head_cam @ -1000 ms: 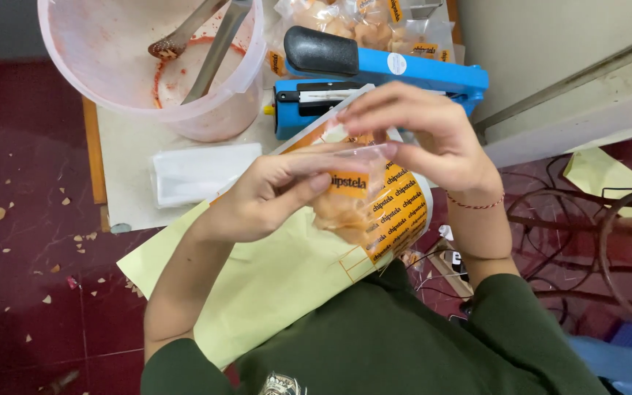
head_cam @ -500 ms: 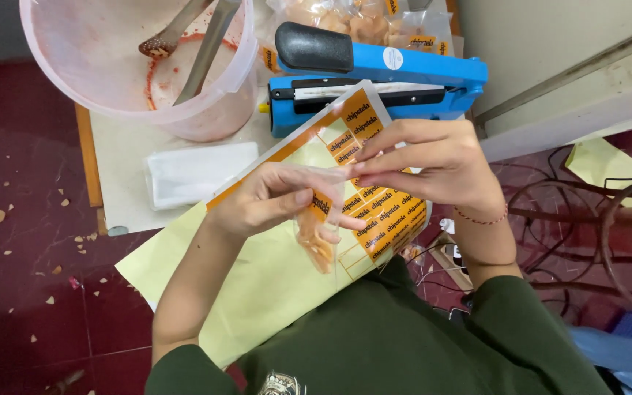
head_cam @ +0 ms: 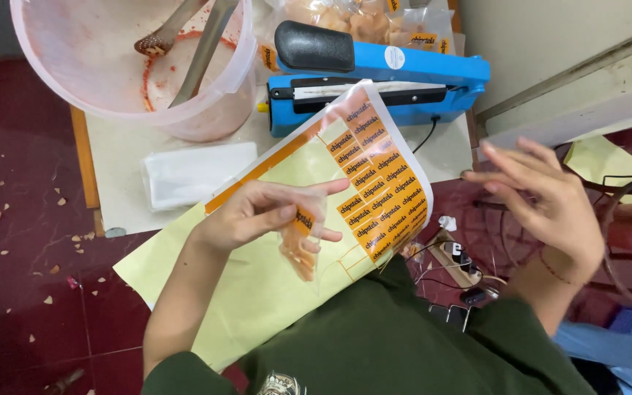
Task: Peeling small labels from a sheet and applying them to individual plastic snack bags.
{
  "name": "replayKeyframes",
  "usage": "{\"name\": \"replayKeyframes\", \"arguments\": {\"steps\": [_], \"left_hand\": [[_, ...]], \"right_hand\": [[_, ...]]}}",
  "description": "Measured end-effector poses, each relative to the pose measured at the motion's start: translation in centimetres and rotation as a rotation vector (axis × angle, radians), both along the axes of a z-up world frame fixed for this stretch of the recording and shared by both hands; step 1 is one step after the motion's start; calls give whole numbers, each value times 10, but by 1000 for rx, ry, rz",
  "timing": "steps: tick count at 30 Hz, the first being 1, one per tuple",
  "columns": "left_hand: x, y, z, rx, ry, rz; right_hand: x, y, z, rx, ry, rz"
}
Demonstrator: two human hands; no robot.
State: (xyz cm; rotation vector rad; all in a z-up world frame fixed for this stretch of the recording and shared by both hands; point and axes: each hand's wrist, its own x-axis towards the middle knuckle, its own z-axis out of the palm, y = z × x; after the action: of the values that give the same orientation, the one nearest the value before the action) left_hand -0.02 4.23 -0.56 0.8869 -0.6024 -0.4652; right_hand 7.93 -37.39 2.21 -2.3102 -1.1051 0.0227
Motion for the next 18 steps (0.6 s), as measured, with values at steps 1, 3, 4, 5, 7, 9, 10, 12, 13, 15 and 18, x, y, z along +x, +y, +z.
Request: {"name": "replayKeyframes", "arguments": {"steps": [1, 3, 4, 5, 7, 9, 10, 12, 13, 15, 18], "left_hand": [[0, 1, 1, -1, 1, 0], [0, 3, 3, 49, -42, -5], [0, 4, 2, 49, -43, -9], [1, 4, 1, 37, -33, -25], [1, 2, 1, 23, -18, -51], [3, 0, 4, 86, -61, -30], [4, -1, 3, 87, -62, -37], [4, -1, 0, 107, -66, -33], [4, -1, -3, 108, -67, -35], [2, 0, -8, 95, -4, -20], [3, -2, -3, 23, 43, -45]], "right_hand": [[-2, -11, -6, -1, 1, 0], [-8, -35, -17, -109, 38, -164], [-11, -35, -16, -109, 37, -168], [-15, -36, -16, -99, 57, -246], [-19, -36, -12, -91, 81, -333], [-20, -34, -8, -75, 213, -345], [-21, -33, -7, -73, 212, -352], [-22, -30, -4, -160, 332, -501], [-21, -35, -9, -158, 332, -504], [-18, -46, -20, -268, 179, -438], [-7, -45, -19, -184, 67, -237]]}}
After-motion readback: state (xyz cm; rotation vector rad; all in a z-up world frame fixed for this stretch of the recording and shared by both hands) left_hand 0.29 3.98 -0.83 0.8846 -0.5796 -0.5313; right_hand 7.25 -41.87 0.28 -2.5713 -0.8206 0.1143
